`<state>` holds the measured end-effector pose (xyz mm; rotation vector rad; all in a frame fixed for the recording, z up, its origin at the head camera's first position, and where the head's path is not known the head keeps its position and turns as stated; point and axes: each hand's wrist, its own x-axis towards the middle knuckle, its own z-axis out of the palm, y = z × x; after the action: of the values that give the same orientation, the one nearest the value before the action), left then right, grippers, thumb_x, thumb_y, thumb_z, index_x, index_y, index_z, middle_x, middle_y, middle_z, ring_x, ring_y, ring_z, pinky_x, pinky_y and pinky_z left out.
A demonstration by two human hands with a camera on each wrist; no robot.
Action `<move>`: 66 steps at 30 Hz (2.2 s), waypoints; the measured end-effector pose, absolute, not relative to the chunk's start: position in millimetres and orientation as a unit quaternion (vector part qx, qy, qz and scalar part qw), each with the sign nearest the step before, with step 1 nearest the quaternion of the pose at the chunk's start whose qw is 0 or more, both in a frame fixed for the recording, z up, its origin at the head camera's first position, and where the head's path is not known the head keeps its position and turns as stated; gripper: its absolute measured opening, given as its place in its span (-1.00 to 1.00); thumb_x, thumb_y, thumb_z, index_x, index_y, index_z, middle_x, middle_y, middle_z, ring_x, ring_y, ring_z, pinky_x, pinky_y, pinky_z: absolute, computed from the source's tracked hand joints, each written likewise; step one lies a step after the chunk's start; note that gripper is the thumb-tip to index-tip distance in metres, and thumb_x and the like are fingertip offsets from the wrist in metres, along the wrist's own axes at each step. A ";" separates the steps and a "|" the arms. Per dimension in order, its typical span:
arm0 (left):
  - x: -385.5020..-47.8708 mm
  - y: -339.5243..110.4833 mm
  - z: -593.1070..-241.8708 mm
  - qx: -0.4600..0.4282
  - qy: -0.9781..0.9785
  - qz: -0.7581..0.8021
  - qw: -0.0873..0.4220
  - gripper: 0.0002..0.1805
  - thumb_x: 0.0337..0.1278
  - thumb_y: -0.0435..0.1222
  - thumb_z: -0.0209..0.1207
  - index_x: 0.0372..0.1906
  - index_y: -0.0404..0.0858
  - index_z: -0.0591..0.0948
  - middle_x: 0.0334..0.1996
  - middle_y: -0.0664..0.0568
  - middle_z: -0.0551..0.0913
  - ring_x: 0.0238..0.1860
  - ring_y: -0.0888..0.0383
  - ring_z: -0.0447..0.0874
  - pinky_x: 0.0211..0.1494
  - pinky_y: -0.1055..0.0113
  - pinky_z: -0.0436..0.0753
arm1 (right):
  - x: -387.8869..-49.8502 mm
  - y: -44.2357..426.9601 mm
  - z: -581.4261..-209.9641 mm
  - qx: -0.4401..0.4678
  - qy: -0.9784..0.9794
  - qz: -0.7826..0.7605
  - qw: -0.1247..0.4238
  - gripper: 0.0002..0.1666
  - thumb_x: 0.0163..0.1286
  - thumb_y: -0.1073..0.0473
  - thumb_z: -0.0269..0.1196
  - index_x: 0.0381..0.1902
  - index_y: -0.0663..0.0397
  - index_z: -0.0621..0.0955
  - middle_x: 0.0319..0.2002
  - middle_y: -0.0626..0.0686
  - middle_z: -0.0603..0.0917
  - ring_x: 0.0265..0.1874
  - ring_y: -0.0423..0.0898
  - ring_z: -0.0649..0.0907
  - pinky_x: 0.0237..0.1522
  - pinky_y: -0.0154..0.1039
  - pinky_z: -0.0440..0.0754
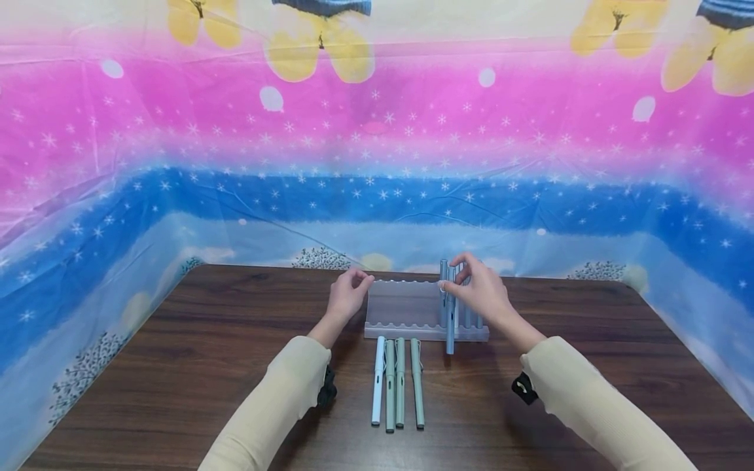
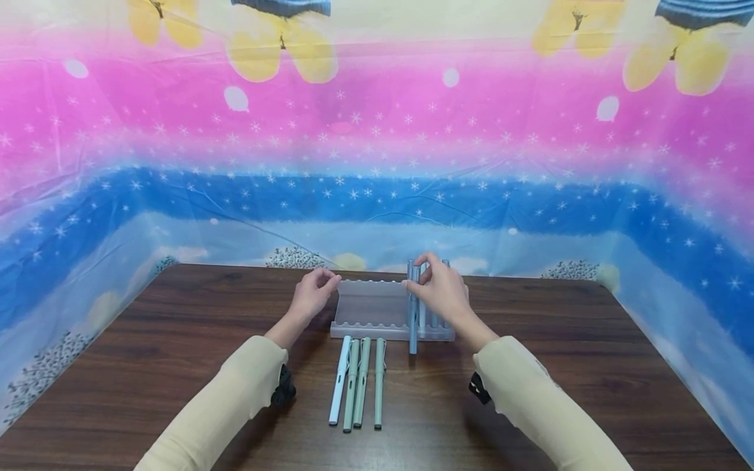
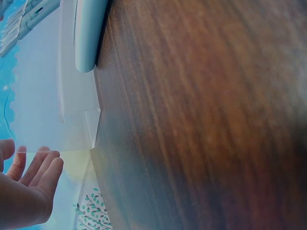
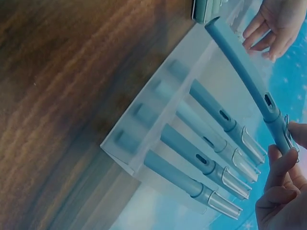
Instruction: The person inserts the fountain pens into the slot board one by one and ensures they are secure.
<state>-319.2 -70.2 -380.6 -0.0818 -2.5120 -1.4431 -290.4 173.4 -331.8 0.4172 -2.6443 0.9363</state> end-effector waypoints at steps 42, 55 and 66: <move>-319.0 -69.5 -380.1 -0.025 -0.862 -0.490 0.127 -0.79 0.16 -0.21 0.06 -0.31 -0.31 0.53 -0.30 -0.09 0.57 -0.22 0.02 0.49 -0.14 0.17 0.42 | -312.1 151.6 -332.8 0.162 -0.885 0.317 0.301 -0.60 0.12 0.01 0.27 -0.14 0.01 0.42 -0.52 -0.06 0.56 -0.81 -0.18 0.37 -0.80 -0.25 0.23; -318.2 -68.2 -378.7 -0.019 -0.861 -0.495 0.115 -0.78 0.16 -0.19 0.05 -0.28 -0.30 0.52 -0.26 -0.08 0.56 -0.19 0.02 0.49 -0.12 0.17 0.43 | -313.6 148.6 -348.1 0.172 -0.875 0.312 0.329 -0.60 0.11 0.05 0.27 -0.12 0.01 0.43 -0.50 -0.07 0.55 -0.80 -0.22 0.36 -0.77 -0.25 0.26; -317.1 -69.2 -378.7 -0.021 -0.859 -0.499 0.115 -0.77 0.17 -0.19 0.04 -0.27 -0.30 0.52 -0.25 -0.10 0.56 -0.17 0.01 0.48 -0.11 0.16 0.43 | -312.4 149.1 -358.6 0.181 -0.882 0.301 0.315 -0.59 0.13 0.01 0.25 -0.10 -0.02 0.42 -0.49 -0.09 0.54 -0.79 -0.24 0.36 -0.79 -0.26 0.26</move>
<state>-317.1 -69.2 -378.7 -0.0616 -2.5170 -1.4627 -312.4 149.1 -358.6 0.4773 -2.3228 0.7922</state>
